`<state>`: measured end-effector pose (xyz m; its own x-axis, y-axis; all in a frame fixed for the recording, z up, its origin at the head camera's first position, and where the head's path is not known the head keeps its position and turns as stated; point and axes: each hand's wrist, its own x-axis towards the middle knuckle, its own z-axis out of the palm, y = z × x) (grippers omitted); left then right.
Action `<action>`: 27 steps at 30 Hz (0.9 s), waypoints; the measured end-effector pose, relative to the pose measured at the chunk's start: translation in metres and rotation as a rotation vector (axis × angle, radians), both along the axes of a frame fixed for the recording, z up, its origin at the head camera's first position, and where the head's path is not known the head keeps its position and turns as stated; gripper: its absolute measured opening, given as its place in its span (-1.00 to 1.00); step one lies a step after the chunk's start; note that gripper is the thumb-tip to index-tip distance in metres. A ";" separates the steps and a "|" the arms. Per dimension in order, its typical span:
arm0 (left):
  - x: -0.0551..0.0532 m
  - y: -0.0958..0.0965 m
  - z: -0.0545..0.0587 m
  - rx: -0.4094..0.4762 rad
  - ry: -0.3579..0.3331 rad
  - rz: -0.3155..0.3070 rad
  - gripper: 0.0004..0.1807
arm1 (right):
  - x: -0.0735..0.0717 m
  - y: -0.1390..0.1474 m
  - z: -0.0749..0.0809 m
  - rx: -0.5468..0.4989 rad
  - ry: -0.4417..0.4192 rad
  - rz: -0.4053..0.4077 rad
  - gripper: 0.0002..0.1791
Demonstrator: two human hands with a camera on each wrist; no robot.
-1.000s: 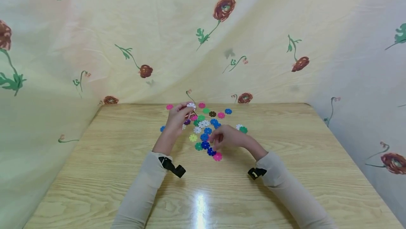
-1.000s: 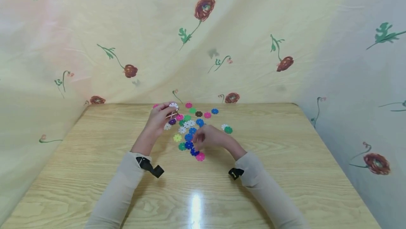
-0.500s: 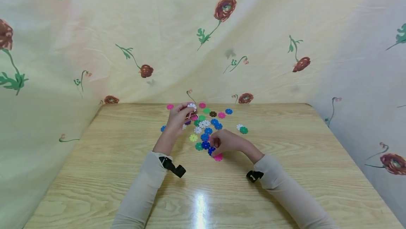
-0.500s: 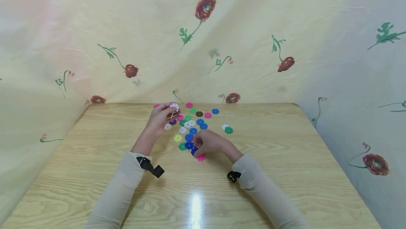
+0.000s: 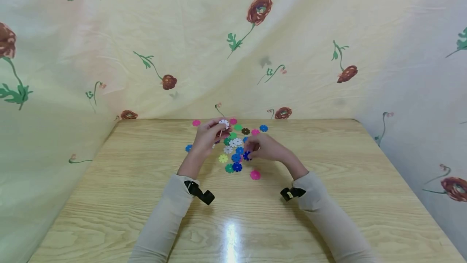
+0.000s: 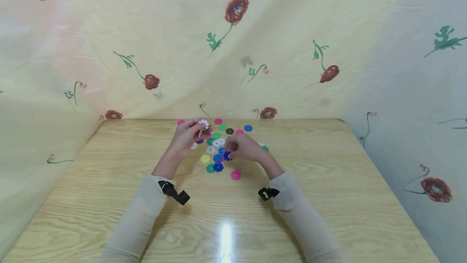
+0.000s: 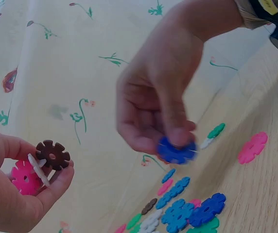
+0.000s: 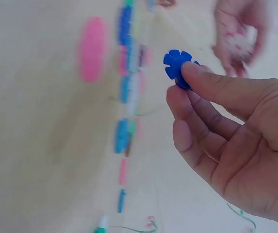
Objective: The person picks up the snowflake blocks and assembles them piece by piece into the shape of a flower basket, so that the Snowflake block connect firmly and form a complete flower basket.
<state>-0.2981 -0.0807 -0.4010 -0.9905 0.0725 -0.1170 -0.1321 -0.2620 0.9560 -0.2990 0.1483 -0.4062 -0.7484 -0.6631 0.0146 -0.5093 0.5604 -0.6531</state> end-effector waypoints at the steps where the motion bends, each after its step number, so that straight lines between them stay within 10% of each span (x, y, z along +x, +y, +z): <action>1: 0.000 0.000 0.000 -0.007 0.004 -0.007 -0.74 | -0.001 0.001 0.004 -0.020 0.010 -0.018 -0.89; 11: 0.002 0.003 -0.003 -0.031 0.043 -0.053 -0.68 | -0.010 -0.005 0.028 -0.296 0.113 -0.204 -0.87; 27: 0.000 0.006 -0.006 -0.036 0.050 -0.056 -0.68 | -0.010 -0.025 0.016 -0.475 0.178 -0.307 -0.89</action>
